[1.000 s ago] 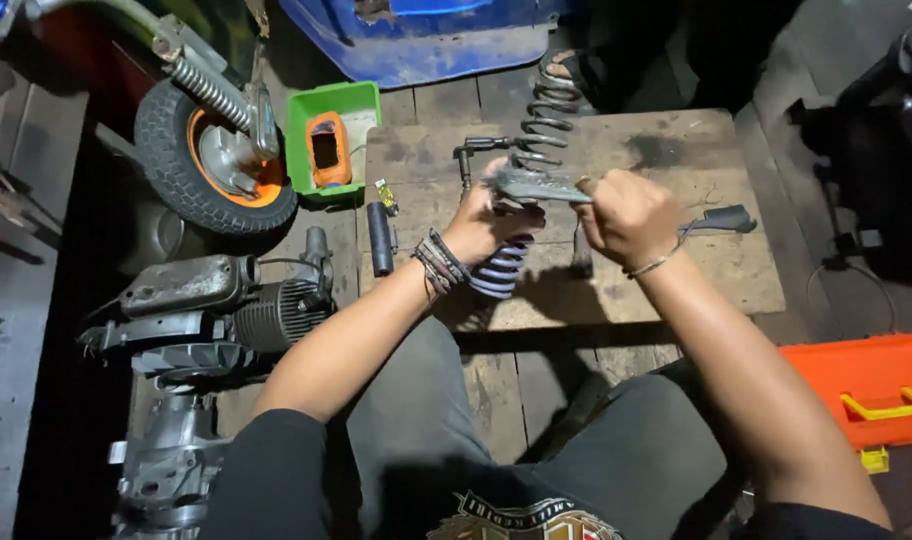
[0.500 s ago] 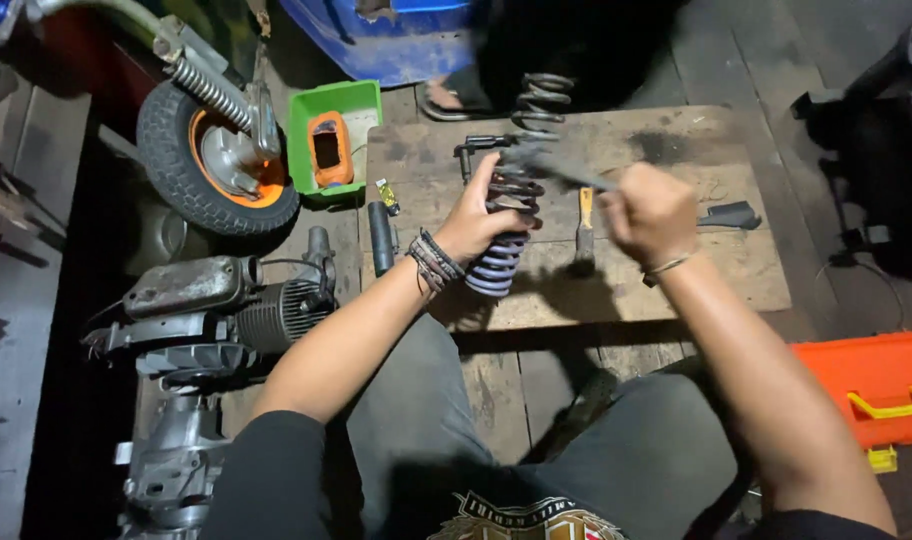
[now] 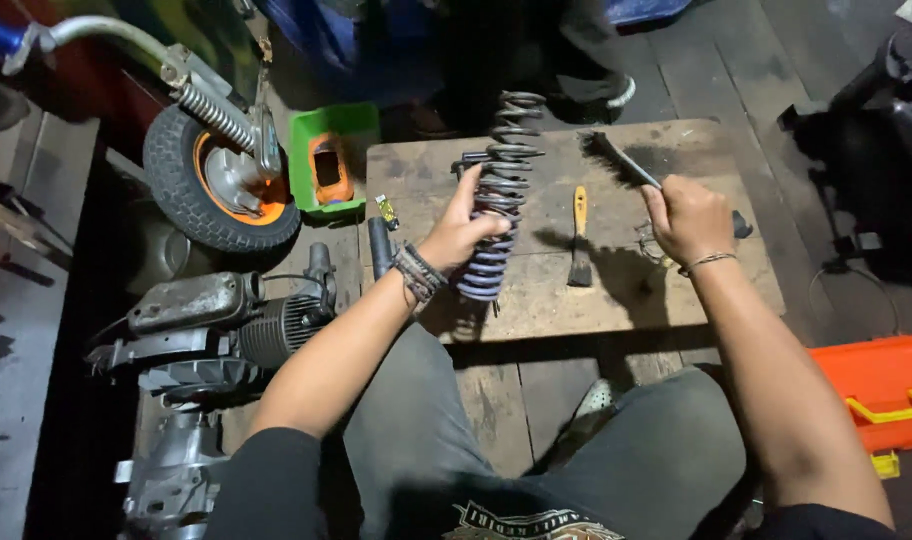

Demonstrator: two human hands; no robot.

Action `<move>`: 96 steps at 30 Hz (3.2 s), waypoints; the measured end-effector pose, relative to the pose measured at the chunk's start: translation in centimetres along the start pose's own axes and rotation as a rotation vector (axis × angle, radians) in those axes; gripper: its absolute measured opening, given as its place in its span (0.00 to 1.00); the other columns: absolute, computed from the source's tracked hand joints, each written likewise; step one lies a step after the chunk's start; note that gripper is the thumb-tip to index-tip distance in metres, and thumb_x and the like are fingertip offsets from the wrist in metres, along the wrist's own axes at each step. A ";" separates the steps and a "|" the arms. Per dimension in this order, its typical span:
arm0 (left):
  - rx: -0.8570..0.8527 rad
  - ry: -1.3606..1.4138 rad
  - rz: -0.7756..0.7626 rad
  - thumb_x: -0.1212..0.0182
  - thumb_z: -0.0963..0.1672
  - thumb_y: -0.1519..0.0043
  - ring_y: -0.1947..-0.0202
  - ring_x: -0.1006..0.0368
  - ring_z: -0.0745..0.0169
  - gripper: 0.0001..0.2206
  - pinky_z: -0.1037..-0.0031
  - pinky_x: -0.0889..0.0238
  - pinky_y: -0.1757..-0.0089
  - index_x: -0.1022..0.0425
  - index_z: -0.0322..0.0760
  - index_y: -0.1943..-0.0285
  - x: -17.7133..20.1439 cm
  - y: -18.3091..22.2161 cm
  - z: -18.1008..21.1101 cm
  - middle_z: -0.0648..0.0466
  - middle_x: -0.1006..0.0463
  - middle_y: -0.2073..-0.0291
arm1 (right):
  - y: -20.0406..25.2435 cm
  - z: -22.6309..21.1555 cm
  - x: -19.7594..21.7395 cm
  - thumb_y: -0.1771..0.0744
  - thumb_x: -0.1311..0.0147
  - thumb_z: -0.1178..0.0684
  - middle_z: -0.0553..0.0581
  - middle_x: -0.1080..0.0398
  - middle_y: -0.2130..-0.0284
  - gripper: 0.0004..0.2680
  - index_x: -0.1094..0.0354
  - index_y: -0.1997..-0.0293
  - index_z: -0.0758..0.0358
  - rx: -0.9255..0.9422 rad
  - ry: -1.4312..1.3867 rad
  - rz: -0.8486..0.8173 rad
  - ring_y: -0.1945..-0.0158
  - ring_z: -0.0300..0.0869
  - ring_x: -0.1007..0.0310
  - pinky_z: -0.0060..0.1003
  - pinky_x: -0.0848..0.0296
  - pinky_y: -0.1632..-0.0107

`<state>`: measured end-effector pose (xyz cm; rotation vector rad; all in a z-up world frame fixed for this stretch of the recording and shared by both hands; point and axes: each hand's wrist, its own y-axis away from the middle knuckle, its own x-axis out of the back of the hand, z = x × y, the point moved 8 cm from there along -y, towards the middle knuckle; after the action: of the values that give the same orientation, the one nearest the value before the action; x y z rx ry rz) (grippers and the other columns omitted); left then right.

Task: Cleaning a metal coil spring using a wire brush and a screwdriver to remove debris.

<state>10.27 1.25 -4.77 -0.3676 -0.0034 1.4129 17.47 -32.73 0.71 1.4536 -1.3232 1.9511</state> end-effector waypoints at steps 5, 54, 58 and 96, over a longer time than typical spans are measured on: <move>0.082 -0.064 0.114 0.19 0.41 0.55 0.51 0.29 0.53 0.38 0.57 0.29 0.51 0.37 0.33 0.35 -5.3 -0.3 5.8 0.42 0.27 0.52 | -1.2 -4.4 1.6 0.26 0.53 0.42 0.51 0.40 0.79 0.14 0.37 0.69 0.53 0.136 -0.140 0.250 0.70 0.56 0.28 0.47 0.30 0.70; 0.197 -0.091 0.238 0.22 0.41 0.55 0.54 0.25 0.55 0.41 0.62 0.26 0.52 0.39 0.33 0.30 -4.6 -0.4 5.2 0.43 0.23 0.55 | -0.1 -3.9 3.4 0.26 0.52 0.41 0.63 0.33 0.80 0.14 0.34 0.66 0.57 0.147 -0.006 0.042 0.72 0.61 0.24 0.53 0.26 0.67; 0.139 -0.056 0.245 0.24 0.41 0.52 0.53 0.24 0.53 0.37 0.60 0.25 0.54 0.39 0.38 0.31 -2.6 -0.1 6.1 0.42 0.25 0.53 | 0.7 -1.0 0.9 0.26 0.54 0.40 0.62 0.29 0.78 0.15 0.34 0.66 0.57 0.002 0.018 -0.120 0.66 0.59 0.21 0.51 0.25 0.63; 0.199 0.062 0.363 0.27 0.38 0.51 0.61 0.23 0.50 0.33 0.59 0.21 0.63 0.37 0.39 0.36 -0.3 0.3 4.3 0.41 0.26 0.58 | -0.9 -2.2 2.4 0.27 0.51 0.41 0.59 0.34 0.78 0.14 0.34 0.68 0.56 0.110 0.022 0.052 0.71 0.57 0.24 0.49 0.26 0.69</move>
<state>8.96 2.05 -0.72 -0.2537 0.2645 1.7417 16.02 -30.91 3.18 1.4571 -1.2746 2.0977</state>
